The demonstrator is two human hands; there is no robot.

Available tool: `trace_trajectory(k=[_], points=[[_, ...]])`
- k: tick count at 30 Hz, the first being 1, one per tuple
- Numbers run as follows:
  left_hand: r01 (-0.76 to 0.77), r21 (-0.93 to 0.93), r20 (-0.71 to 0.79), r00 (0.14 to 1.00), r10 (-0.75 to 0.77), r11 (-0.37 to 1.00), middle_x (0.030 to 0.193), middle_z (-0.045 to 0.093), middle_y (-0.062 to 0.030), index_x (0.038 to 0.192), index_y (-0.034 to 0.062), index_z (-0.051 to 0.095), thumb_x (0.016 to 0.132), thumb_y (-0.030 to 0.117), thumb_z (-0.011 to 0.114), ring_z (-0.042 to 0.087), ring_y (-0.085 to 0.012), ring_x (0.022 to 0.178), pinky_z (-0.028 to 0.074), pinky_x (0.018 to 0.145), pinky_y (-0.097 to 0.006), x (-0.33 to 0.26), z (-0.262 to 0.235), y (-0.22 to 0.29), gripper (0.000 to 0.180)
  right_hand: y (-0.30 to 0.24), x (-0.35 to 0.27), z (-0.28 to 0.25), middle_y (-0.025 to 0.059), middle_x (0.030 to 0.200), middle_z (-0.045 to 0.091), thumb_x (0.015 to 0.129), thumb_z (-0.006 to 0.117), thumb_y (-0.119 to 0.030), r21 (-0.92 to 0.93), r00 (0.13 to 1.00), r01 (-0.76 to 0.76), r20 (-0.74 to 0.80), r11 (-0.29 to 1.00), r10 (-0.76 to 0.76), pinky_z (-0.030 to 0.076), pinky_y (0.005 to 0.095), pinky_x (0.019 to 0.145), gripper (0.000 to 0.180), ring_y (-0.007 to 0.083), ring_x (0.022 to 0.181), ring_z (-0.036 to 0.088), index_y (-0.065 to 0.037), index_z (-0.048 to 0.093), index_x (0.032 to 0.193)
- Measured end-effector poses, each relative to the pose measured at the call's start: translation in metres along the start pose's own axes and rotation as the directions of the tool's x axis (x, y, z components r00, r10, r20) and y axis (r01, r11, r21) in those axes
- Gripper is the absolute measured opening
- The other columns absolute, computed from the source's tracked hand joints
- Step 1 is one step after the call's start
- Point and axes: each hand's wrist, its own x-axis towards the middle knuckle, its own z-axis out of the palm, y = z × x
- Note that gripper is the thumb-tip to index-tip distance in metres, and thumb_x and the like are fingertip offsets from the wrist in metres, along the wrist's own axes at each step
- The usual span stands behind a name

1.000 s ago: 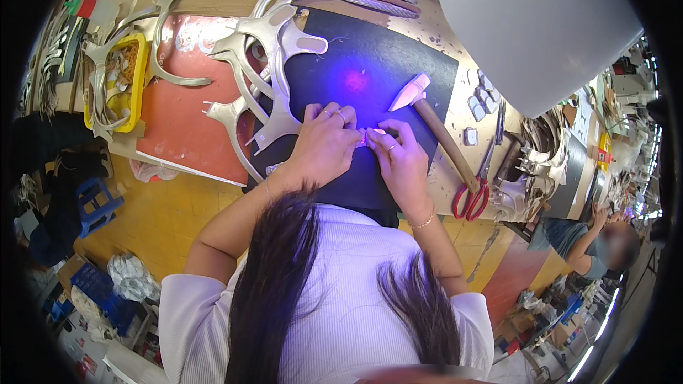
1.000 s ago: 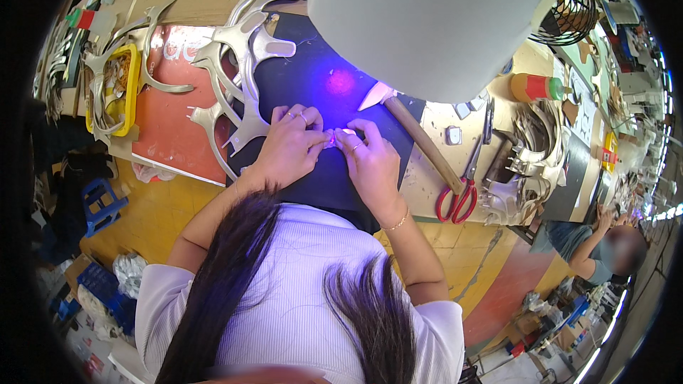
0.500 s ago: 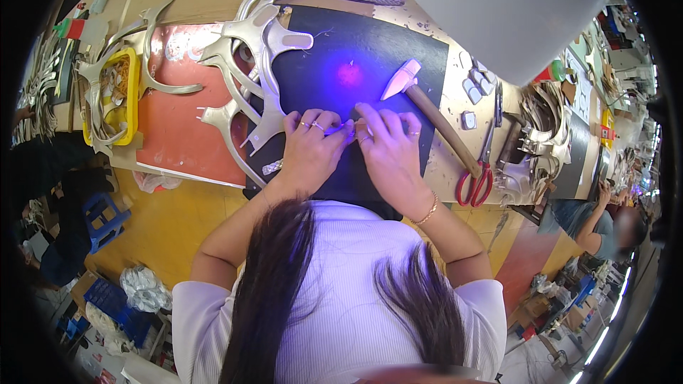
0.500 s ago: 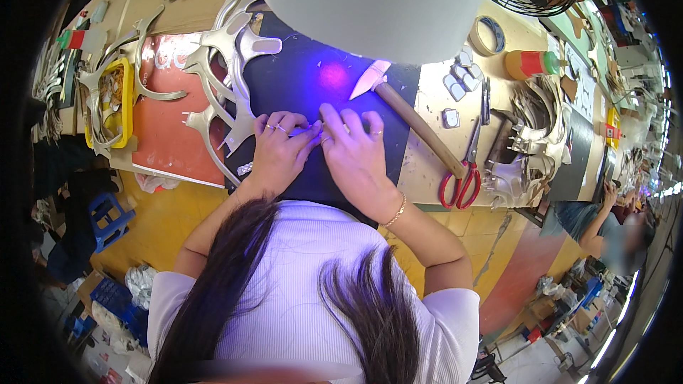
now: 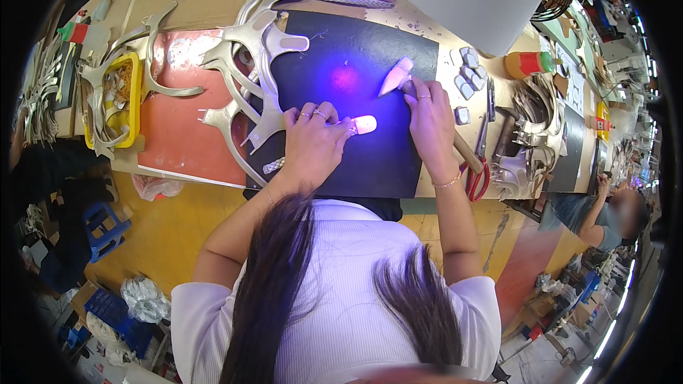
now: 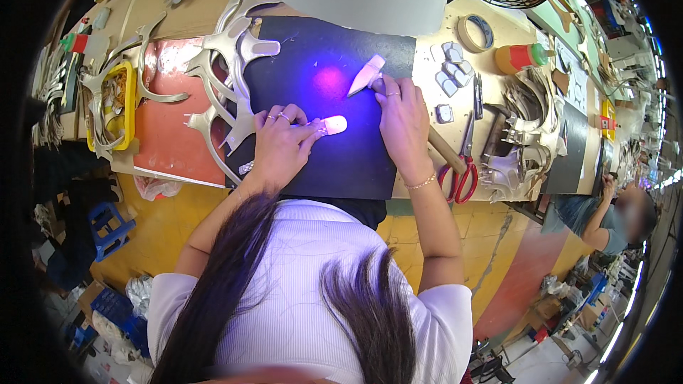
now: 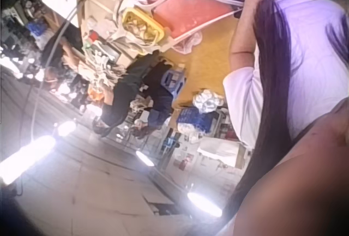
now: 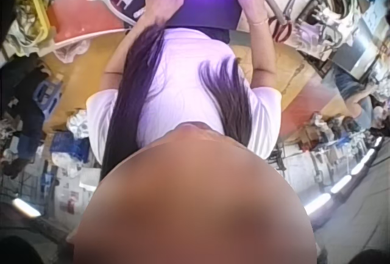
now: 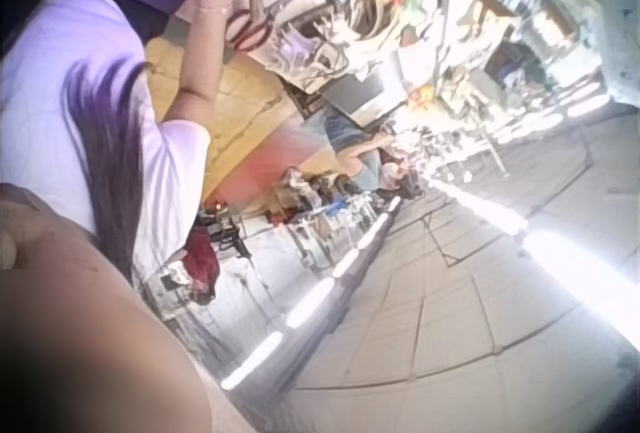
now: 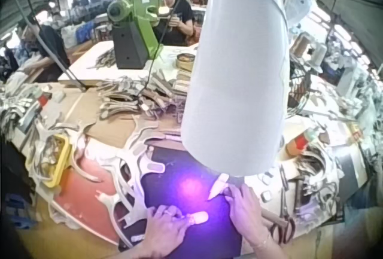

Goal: The person assembles a decorative metal piece by wrapping a braided cord around its arms, applying glue from a bottle, and using a hammer to secure the cord. The person handles the cord, glue, and hammer repeatedly while working at a cluttered table.

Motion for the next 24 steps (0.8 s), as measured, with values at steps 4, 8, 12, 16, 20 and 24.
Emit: trace_trajectory(k=[4, 8, 12, 16, 20, 24], points=[[0.023, 0.031, -0.023, 0.999, -0.022, 0.999, 0.091, 0.057, 0.0005, 0.094, 0.0200, 0.078, 0.083, 0.024, 0.074, 0.053, -0.0219, 0.093, 0.035, 0.086, -0.043, 0.000, 0.001, 0.002, 0.012, -0.018, -0.037, -0.031, 0.0169, 0.105, 0.061, 0.090, 0.064, -0.006, 0.286, 1.000, 0.000, -0.023, 0.958, 0.007, 0.053, 0.0417, 0.068, 0.043, 0.0341, 0.083, 0.064, -0.002, 0.056, 0.132], [0.035, 0.029, 0.012, 0.999, -0.036, 0.999, 0.093, 0.057, 0.0002, 0.095, 0.0202, 0.078, 0.083, 0.024, 0.074, 0.054, -0.0225, 0.094, 0.035, 0.086, -0.044, 0.000, 0.000, 0.000, 0.014, -0.036, -0.075, -0.039, 0.0141, 0.100, 0.063, 0.090, 0.063, -0.002, 0.368, 0.986, 0.164, -0.037, 0.915, -0.162, 0.053, 0.0369, 0.063, 0.049, 0.0312, 0.074, 0.064, -0.005, 0.055, 0.139], [-0.004, 0.008, -0.026, 1.000, 0.004, 1.000, 0.092, 0.058, -0.0012, 0.094, 0.0164, 0.076, 0.085, 0.022, 0.071, 0.055, -0.0235, 0.093, 0.037, 0.086, -0.045, 0.001, 0.000, 0.000, 0.012, -0.034, -0.085, -0.037, 0.0130, 0.102, 0.064, 0.088, 0.065, -0.001, 0.300, 0.986, 0.075, 0.118, 0.951, -0.115, 0.053, 0.0356, 0.062, 0.050, 0.0281, 0.071, 0.064, -0.005, 0.057, 0.137], [0.002, 0.006, -0.003, 1.000, -0.002, 1.000, 0.092, 0.058, -0.0012, 0.093, 0.0162, 0.076, 0.085, 0.022, 0.070, 0.055, -0.0235, 0.092, 0.037, 0.086, -0.045, 0.002, 0.000, 0.001, 0.011, -0.035, -0.082, -0.039, 0.0131, 0.101, 0.065, 0.087, 0.065, -0.001, 0.508, 0.995, 0.102, -0.059, 0.855, -0.084, 0.054, 0.0351, 0.061, 0.047, 0.0278, 0.071, 0.065, -0.005, 0.059, 0.134], [-0.014, 0.020, -0.009, 1.000, 0.014, 1.000, 0.091, 0.058, -0.0013, 0.093, 0.0161, 0.076, 0.084, 0.021, 0.071, 0.054, -0.0233, 0.092, 0.037, 0.085, -0.045, 0.002, -0.002, 0.000, 0.011, -0.036, -0.072, -0.039, 0.0135, 0.100, 0.066, 0.082, 0.065, 0.003, 0.204, 0.965, 0.146, 0.187, 0.968, -0.185, 0.053, 0.0340, 0.059, 0.055, 0.0276, 0.068, 0.065, -0.005, 0.059, 0.136], [0.017, 0.021, 0.009, 1.000, -0.017, 1.000, 0.091, 0.058, -0.0014, 0.093, 0.0160, 0.076, 0.084, 0.021, 0.071, 0.054, -0.0231, 0.092, 0.037, 0.085, -0.045, 0.001, -0.001, 0.001, 0.012, -0.040, -0.070, -0.046, 0.0083, 0.091, 0.063, 0.085, 0.067, -0.003, 0.321, 0.988, 0.146, 0.001, 0.936, -0.155, 0.052, 0.0364, 0.057, 0.054, 0.0259, 0.064, 0.064, -0.010, 0.057, 0.138]])
